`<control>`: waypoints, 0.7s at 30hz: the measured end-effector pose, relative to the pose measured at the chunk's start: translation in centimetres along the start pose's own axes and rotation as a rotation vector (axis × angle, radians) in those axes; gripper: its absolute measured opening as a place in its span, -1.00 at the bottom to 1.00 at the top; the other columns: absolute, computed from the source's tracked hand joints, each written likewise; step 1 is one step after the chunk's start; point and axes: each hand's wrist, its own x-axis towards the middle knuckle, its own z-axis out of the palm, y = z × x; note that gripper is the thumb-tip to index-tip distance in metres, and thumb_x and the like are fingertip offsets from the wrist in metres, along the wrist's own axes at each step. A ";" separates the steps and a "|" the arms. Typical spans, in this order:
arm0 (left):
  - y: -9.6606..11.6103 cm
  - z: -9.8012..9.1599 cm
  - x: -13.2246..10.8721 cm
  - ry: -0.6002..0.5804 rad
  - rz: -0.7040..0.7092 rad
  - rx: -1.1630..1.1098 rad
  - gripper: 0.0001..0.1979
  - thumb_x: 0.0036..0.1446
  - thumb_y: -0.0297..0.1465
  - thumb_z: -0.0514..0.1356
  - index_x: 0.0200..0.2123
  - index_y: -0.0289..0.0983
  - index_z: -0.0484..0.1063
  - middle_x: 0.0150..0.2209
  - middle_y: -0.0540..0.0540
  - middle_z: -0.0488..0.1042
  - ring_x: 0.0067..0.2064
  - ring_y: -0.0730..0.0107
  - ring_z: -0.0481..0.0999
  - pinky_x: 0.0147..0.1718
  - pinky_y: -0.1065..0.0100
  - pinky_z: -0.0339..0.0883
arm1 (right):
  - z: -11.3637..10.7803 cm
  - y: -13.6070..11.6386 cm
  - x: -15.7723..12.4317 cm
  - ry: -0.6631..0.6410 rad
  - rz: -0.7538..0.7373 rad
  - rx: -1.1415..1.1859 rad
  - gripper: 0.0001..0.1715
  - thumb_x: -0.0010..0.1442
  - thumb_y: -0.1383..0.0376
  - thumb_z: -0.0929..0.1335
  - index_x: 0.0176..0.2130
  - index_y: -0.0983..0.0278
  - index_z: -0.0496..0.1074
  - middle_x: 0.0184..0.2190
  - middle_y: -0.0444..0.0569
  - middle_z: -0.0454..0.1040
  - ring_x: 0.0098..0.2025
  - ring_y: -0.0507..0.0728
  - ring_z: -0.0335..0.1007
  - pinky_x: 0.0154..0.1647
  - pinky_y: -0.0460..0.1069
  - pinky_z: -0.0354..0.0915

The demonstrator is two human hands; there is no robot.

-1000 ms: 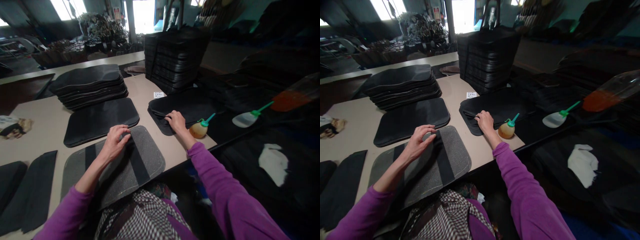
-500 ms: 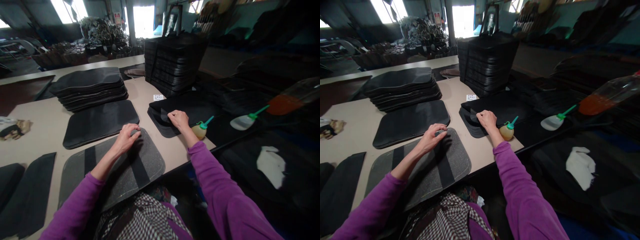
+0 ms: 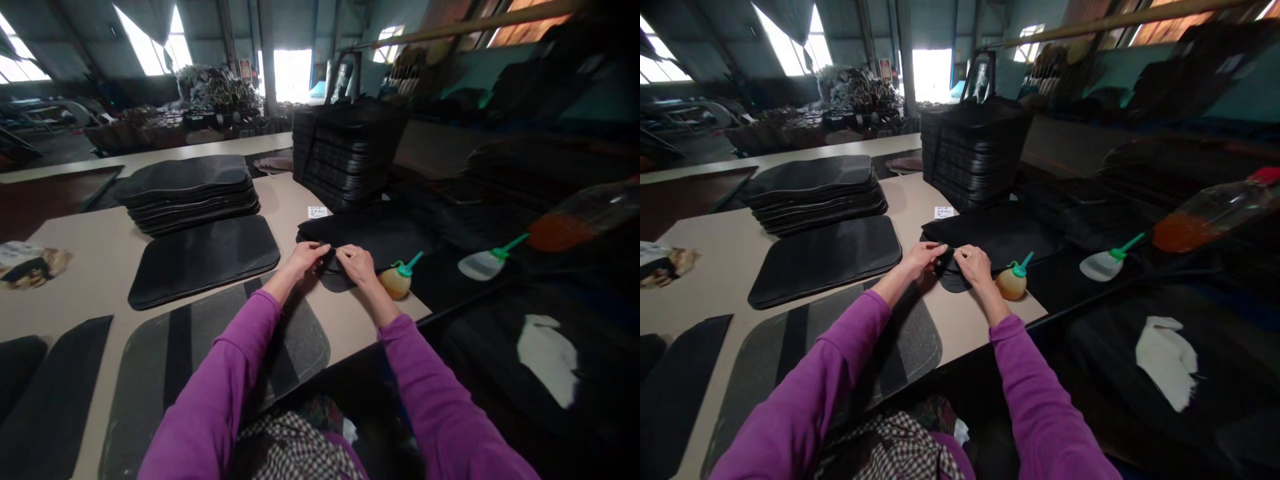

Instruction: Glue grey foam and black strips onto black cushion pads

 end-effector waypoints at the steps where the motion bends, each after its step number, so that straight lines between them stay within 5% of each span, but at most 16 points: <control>1: -0.1 0.5 0.5 0.014 -0.014 -0.007 -0.69 0.17 -0.24 0.39 -0.46 -0.28 0.41 -0.53 0.03 0.40 -0.57 0.56 0.33 -0.58 0.44 0.08 | 0.1 0.1 -0.1 0.000 -0.007 -0.002 -0.60 0.36 0.20 0.26 -0.30 0.21 0.66 -0.07 0.00 0.67 -0.01 0.23 0.57 0.04 0.04 0.38; 5: -1.1 1.2 1.7 0.108 -0.046 -0.003 -0.47 0.00 -0.27 0.49 -0.65 -0.23 0.18 -0.68 0.15 0.15 -0.64 0.63 0.09 -0.59 0.44 -0.10 | 0.0 0.5 -0.8 0.031 -0.007 0.001 -0.49 0.42 0.14 0.21 0.10 0.26 0.60 0.13 0.13 0.58 0.15 0.34 0.48 0.23 0.21 0.33; 9: -1.9 1.2 2.3 0.214 -0.062 0.005 -0.41 -0.14 -0.24 0.57 -0.63 -0.22 0.15 -0.68 0.19 0.11 -0.61 0.63 0.05 -0.57 0.44 -0.12 | -0.1 0.5 -1.8 0.003 -0.058 0.043 -0.26 0.26 0.10 0.39 0.34 0.30 0.39 0.26 0.18 0.48 0.25 0.41 0.40 0.32 0.29 0.27; 12: -2.1 1.2 2.3 0.240 -0.067 0.005 -0.46 -0.17 -0.20 0.59 -0.57 -0.23 0.24 -0.66 0.17 0.18 -0.58 0.59 0.16 -0.56 0.45 -0.02 | 0.2 0.5 -2.3 -0.017 -0.080 0.092 -0.19 0.14 0.10 0.48 0.32 0.28 0.42 0.28 0.18 0.46 0.27 0.43 0.38 0.34 0.31 0.26; 16: -2.0 0.9 2.0 0.224 -0.075 0.013 -0.57 -0.06 -0.18 0.55 -0.49 -0.25 0.38 -0.64 0.11 0.30 -0.56 0.53 0.26 -0.55 0.44 0.12 | 0.6 1.2 -1.9 0.025 -0.037 0.188 -0.46 0.23 0.15 0.41 0.18 0.20 0.55 0.12 0.08 0.60 0.10 0.32 0.54 0.19 0.20 0.39; 21: -2.1 0.4 1.9 0.190 -0.089 0.034 -0.60 0.05 -0.18 0.50 -0.46 -0.24 0.37 -0.61 0.09 0.32 -0.60 0.55 0.26 -0.57 0.44 0.15 | 0.8 1.9 -0.5 0.242 0.078 0.297 -0.58 0.36 0.11 0.27 -0.03 0.22 0.62 -0.22 0.01 0.67 -0.19 0.21 0.58 -0.06 0.09 0.46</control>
